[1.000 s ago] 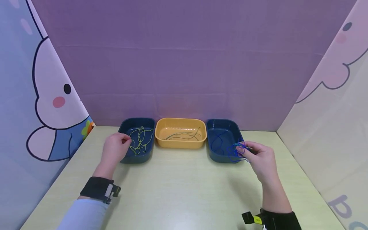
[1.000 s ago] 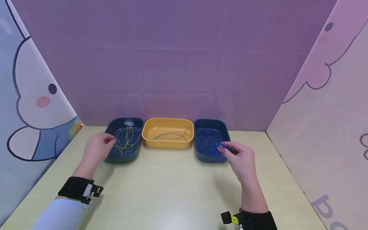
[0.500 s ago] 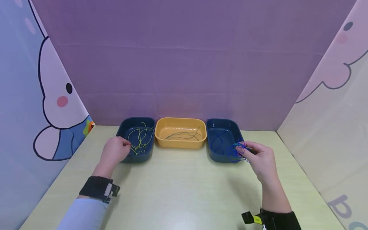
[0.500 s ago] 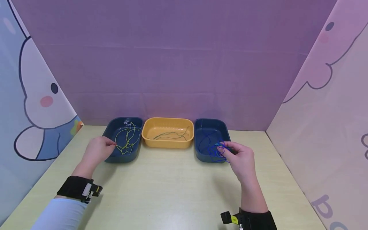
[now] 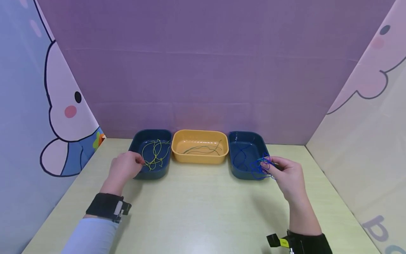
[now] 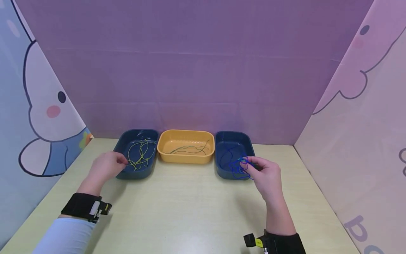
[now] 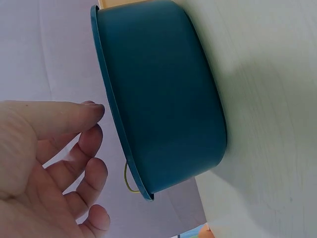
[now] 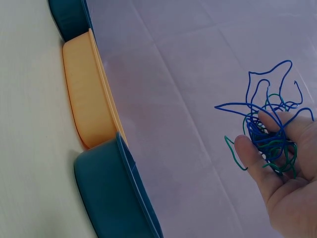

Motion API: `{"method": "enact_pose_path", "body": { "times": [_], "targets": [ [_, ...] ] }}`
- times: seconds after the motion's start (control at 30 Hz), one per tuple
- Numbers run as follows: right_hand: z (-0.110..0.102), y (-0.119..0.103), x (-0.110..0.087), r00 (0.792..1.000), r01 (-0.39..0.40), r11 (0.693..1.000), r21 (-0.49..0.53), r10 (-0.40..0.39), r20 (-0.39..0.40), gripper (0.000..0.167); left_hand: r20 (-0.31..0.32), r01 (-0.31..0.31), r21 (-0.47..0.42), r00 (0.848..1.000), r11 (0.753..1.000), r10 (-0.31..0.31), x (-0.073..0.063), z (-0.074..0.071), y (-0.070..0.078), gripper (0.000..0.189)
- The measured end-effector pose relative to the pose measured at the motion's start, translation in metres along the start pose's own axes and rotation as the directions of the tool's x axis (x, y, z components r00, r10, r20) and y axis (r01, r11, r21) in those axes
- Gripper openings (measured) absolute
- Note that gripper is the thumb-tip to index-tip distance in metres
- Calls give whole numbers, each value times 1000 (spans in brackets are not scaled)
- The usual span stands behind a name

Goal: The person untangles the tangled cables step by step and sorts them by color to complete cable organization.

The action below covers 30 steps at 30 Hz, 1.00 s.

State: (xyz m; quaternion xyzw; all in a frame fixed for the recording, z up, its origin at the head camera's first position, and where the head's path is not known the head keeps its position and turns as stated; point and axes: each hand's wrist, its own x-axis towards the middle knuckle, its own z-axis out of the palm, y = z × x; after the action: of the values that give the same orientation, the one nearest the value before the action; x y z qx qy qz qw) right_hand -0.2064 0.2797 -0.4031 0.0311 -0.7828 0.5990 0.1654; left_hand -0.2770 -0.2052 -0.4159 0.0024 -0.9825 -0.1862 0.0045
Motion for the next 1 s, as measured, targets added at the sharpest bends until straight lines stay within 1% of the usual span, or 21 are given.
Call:
{"method": "enact_pose_path", "body": {
  "times": [0.13, 0.23, 0.3, 0.4, 0.47, 0.53, 0.6, 0.73, 0.8, 0.93, 1.0],
  "targets": [
    [0, 0, 0, 1000, -9, 1000, -9, 9, 1, 34, -28, 3, -24, 1000, 1000, -3, -1, -1, 1, 16],
    [0, -1, -1, 1000, -17, 1000, -17, 17, 1, 34, -74, -12, -44, 997, 999, 9, -1, -2, 0, 23],
    [0, -1, -1, 1000, -18, 1000, -18, 18, 2, 34, -110, -24, -78, 994, 997, 16, -1, -4, 2, 33],
    [0, -1, -1, 1000, -14, 1000, -13, 14, 3, 34, -167, -50, -146, 986, 988, 26, -2, -9, 7, 54],
    [0, -1, -1, 1000, -7, 1000, -9, 7, 3, 34, -198, -78, -205, 979, 976, 37, -4, -13, 13, 68],
    [0, -1, -1, 1000, 1, 1000, -2, -1, 2, 34, -233, -120, -254, 971, 960, 60, -6, -17, 20, 79],
    [1, -1, 0, 1000, 12, 1000, 6, -12, -2, 33, -258, -161, -297, 963, 941, 83, -9, -20, 29, 87],
    [3, -1, 0, 1000, 26, 999, 37, -26, -11, 32, -301, -241, -382, 945, 892, 127, -18, -25, 45, 91],
    [4, -1, 0, 999, 29, 999, 46, -28, -17, 32, -314, -278, -429, 938, 860, 147, -23, -27, 52, 90],
    [4, -1, 0, 999, 29, 998, 52, -28, -19, 32, -339, -349, -522, 922, 779, 186, -34, -27, 61, 89],
    [5, 0, 0, 1000, 27, 998, 61, -26, -17, 32, -341, -364, -558, 920, 745, 194, -39, -24, 64, 89]
  ]
}}
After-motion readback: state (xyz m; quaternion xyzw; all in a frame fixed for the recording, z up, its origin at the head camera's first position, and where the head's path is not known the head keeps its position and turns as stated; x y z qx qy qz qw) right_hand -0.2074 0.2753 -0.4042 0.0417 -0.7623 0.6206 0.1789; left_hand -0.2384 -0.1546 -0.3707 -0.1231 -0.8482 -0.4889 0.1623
